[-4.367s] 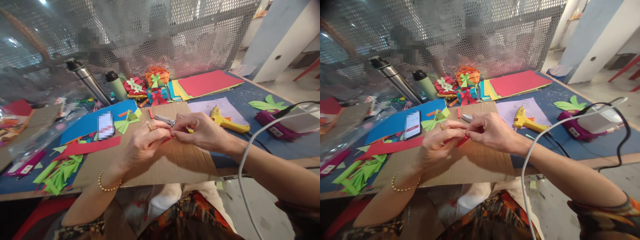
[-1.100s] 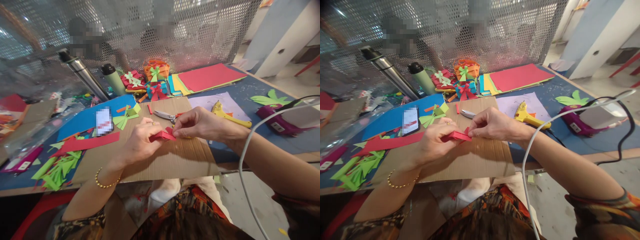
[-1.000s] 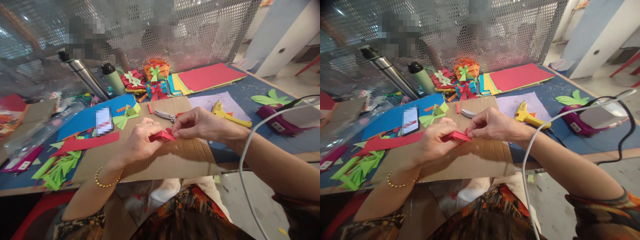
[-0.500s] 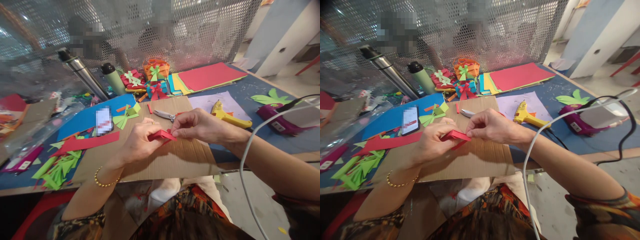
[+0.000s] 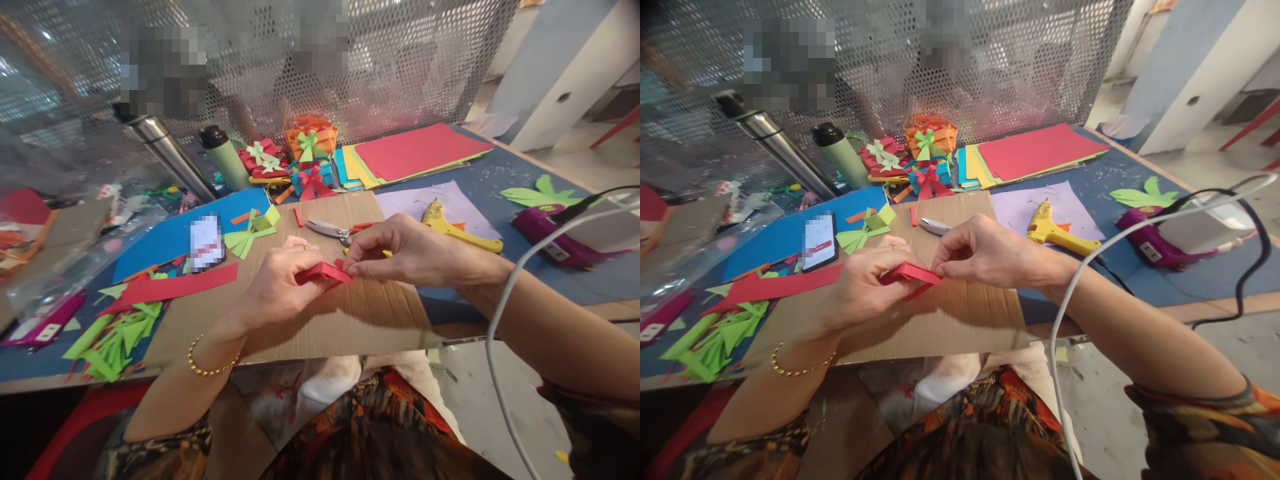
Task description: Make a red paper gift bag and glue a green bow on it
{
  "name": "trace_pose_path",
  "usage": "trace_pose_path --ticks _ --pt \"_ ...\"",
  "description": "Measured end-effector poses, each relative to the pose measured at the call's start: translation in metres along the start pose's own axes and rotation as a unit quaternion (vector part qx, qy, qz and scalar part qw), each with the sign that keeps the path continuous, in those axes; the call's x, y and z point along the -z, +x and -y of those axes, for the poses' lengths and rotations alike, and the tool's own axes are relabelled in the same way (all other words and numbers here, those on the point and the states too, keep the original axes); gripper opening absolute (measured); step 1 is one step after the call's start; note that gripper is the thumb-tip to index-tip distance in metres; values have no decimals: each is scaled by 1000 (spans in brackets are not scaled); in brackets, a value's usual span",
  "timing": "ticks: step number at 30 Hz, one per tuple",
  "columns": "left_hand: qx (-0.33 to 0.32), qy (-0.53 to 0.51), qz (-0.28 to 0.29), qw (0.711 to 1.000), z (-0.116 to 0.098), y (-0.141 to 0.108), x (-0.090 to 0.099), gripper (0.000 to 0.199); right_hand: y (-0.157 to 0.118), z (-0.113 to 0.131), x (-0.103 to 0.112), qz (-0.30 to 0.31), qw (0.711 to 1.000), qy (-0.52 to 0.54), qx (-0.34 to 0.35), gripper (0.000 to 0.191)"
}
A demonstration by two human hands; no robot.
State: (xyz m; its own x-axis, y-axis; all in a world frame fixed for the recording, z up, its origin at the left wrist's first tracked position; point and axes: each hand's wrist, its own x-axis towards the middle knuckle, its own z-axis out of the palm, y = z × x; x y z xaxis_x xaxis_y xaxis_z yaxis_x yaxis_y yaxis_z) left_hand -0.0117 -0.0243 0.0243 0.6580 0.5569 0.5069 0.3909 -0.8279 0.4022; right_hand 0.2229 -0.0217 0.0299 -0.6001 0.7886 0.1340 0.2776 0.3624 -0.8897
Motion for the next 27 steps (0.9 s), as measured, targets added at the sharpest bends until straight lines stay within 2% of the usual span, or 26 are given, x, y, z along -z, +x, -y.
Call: trace_pose_path --ticks 7,18,27 --pt "-1 -13 11 1000 2 0 0 31 -2 4 -4 -21 999 -45 15 13" --pt "50 -6 14 999 -2 -2 3 33 -3 9 -15 -75 991 -108 30 10" --pt "38 18 14 999 0 -2 2 32 -5 11 -7 -55 974 -209 69 14"
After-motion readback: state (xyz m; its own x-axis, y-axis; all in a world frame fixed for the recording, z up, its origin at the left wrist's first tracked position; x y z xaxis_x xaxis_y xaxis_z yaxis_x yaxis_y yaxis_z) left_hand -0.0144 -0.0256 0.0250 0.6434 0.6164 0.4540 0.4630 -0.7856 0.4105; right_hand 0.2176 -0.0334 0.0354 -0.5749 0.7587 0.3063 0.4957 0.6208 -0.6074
